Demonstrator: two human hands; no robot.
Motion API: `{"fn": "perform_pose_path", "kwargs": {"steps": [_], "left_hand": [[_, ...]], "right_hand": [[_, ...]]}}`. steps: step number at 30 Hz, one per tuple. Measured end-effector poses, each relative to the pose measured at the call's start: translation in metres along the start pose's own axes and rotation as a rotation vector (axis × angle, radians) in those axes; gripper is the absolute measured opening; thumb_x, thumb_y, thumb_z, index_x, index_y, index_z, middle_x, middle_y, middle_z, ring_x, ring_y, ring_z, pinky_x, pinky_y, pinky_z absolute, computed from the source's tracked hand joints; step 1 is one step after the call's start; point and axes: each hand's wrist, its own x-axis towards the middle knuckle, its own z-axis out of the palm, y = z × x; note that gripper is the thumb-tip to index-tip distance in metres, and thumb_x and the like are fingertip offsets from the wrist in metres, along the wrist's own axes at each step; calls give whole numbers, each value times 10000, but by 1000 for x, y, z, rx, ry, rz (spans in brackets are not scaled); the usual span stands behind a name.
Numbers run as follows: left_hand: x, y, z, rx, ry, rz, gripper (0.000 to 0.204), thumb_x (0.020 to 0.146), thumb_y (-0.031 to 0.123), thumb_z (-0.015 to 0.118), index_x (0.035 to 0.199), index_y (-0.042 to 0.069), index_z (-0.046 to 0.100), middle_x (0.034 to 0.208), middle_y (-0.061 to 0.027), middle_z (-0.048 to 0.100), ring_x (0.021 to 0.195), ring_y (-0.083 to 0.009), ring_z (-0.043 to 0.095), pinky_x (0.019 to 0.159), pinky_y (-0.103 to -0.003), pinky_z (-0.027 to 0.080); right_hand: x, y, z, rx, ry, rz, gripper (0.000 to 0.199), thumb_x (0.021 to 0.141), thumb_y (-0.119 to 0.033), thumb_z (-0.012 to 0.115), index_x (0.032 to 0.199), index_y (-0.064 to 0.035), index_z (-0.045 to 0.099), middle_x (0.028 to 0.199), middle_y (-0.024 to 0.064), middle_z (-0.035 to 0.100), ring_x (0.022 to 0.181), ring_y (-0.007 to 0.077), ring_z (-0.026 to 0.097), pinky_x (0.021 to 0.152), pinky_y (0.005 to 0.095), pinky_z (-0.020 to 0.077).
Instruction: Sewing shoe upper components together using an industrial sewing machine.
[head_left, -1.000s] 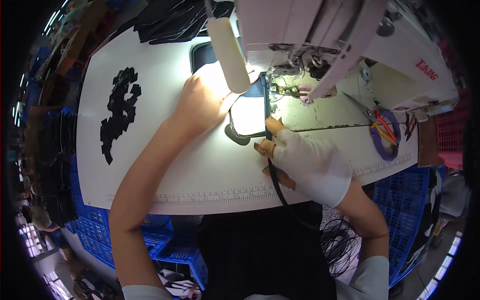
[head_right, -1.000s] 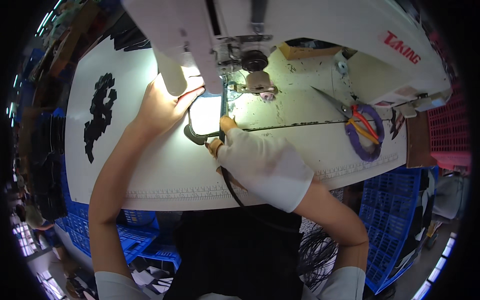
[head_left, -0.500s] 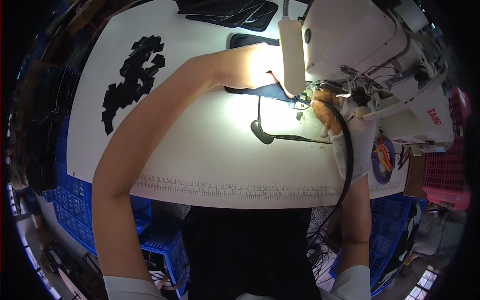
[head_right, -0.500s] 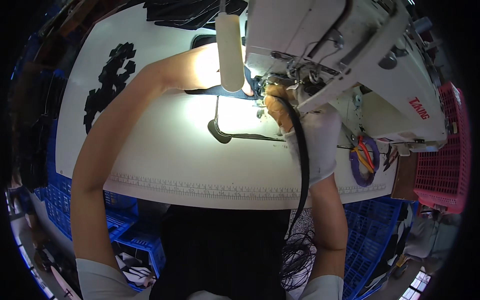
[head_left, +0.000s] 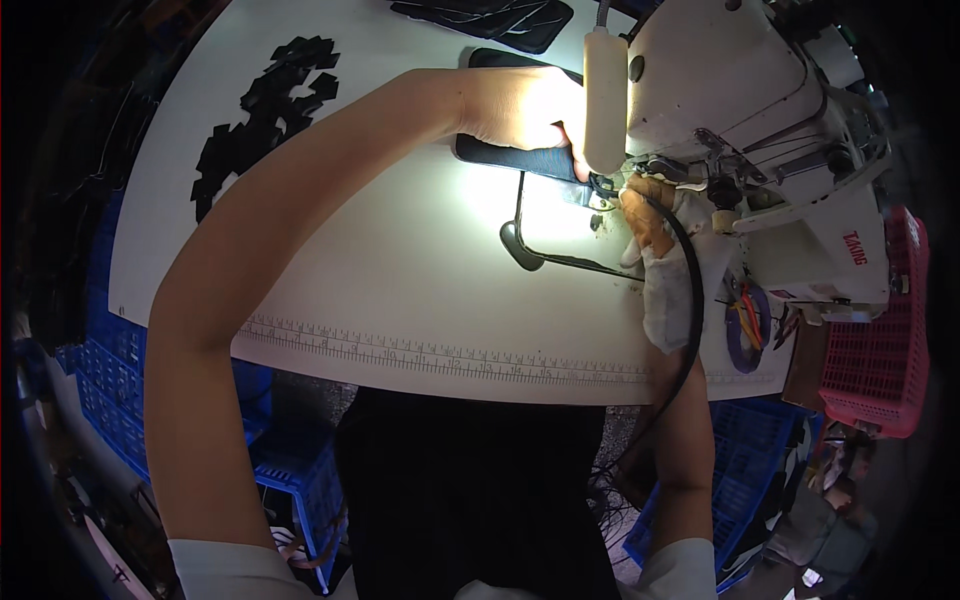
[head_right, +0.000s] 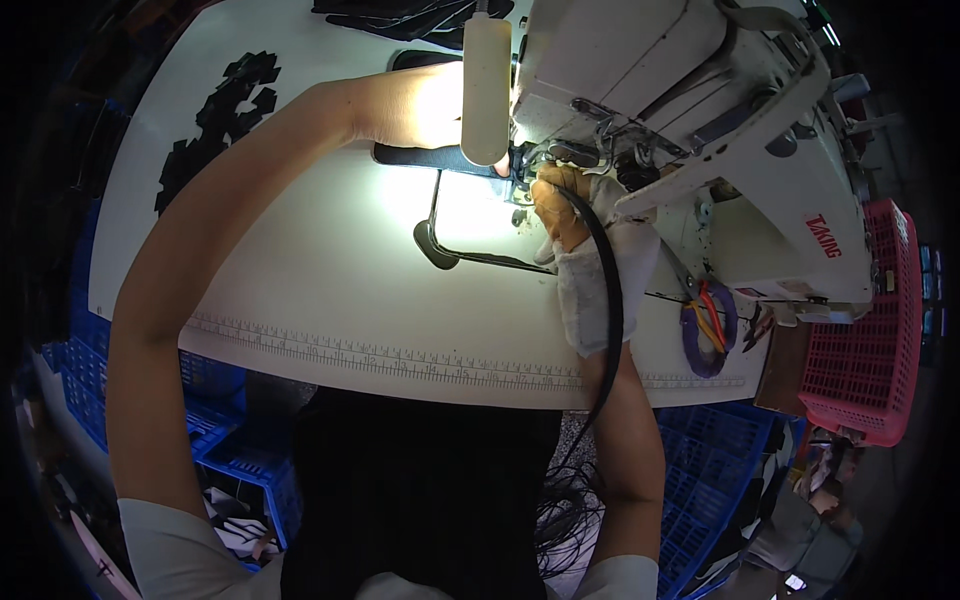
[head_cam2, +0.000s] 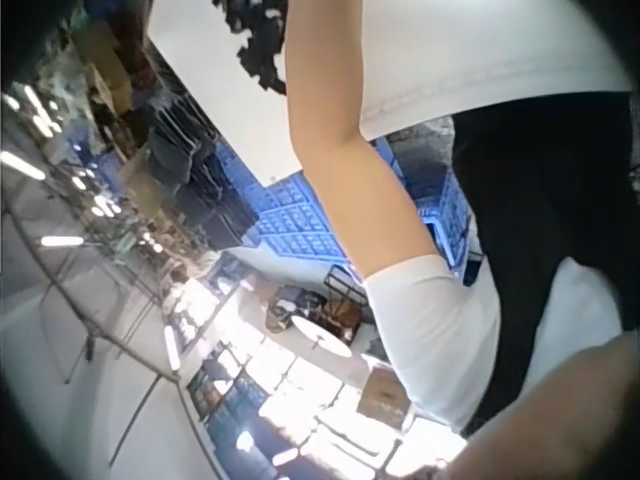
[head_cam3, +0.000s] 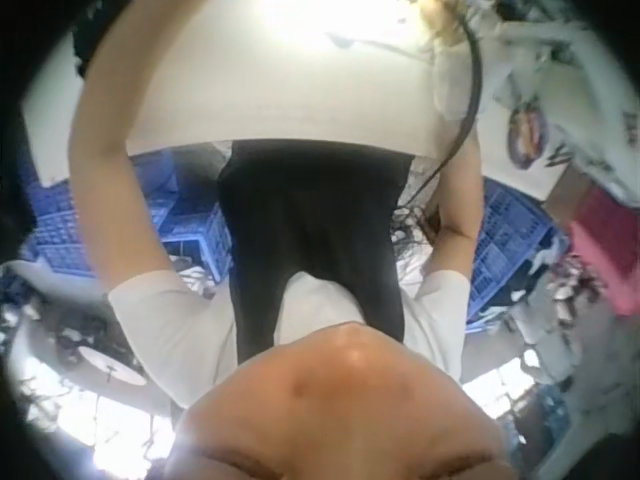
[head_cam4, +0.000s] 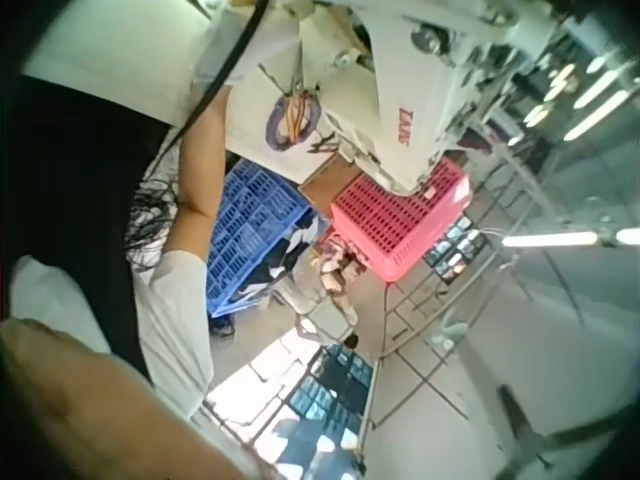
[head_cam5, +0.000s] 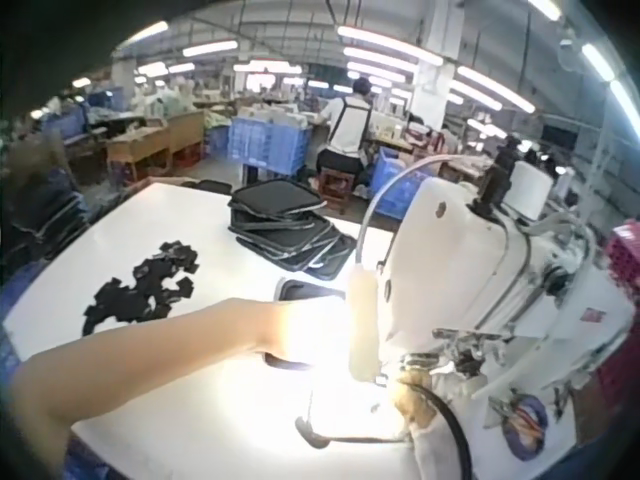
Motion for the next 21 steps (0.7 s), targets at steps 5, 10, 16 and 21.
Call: {"fn": "perform_pose_path", "kwargs": {"steps": [5,10,16,21], "left_hand": [[-7,-3,13,100,126,69,420,745,-56,480,958,120,797,1024,10,753,774,-162,612,765,-290,492],[-14,-13,23,240,185,217,420,705,-57,532,970,116,809,1090,-53,722,815,-238,614,799,-322,500],[-22,-13,32,395,247,296,300,849,104,584,1044,184,798,1011,-130,618,763,-258,538,814,-367,460],[-30,-2,44,379,150,64,317,818,90,616,1068,182,789,944,-116,640,737,-253,537,820,-360,464]], "right_hand": [[0,-17,-24,-182,-253,-28,192,859,-124,748,978,26,739,904,96,737,792,135,665,714,200,498],[-2,6,-2,-156,-67,-68,217,878,-117,720,1036,32,714,933,115,724,780,149,662,690,222,519],[-4,2,-13,156,-66,-8,253,905,-106,677,1111,41,671,999,140,709,776,163,655,671,242,530],[-1,-7,-4,62,-63,9,247,906,-99,668,1117,30,682,998,120,715,749,146,634,654,234,502]]}}
